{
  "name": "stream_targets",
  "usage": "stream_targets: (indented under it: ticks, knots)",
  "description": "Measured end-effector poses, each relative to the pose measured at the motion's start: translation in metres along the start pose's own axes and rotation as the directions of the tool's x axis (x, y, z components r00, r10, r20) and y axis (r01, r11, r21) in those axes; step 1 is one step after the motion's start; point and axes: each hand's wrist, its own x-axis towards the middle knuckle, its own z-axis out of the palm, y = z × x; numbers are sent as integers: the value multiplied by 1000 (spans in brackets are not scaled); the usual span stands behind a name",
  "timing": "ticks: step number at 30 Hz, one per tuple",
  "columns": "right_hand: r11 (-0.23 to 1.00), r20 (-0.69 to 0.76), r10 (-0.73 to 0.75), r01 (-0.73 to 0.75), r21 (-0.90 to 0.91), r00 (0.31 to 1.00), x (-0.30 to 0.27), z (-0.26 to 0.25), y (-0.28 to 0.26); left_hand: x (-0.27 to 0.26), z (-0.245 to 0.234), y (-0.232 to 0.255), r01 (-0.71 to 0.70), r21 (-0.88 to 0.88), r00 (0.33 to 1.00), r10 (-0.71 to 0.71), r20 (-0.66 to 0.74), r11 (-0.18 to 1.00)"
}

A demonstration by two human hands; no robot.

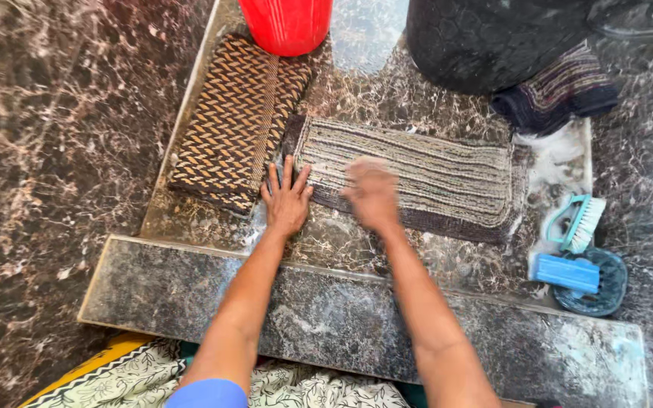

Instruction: The person washes a rug by rubbing it with both hands, folds it, sets it aside, and then lays out another rug to wash it by hand.

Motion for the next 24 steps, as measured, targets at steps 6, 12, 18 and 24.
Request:
stream_targets:
  ticks: [6, 12, 18, 24]
  knots:
    - [960, -491, 270, -270, 73, 828, -64, -40, 215, 2, -7, 8, -96, 156, 994, 103, -43, 983]
    - [764, -320, 638, -627, 153, 700, -17, -15, 171, 6, -1, 11, -113, 112, 986, 125, -108, 987]
    - [997, -150, -29, 16, -81, 988, 50, -10, -35, 5, -8, 15, -106, 113, 988, 118, -100, 988]
    - [996, -263, 88, -80, 42, 961, 37, -42, 56, 4, -10, 15, -141, 148, 976, 162, -144, 979]
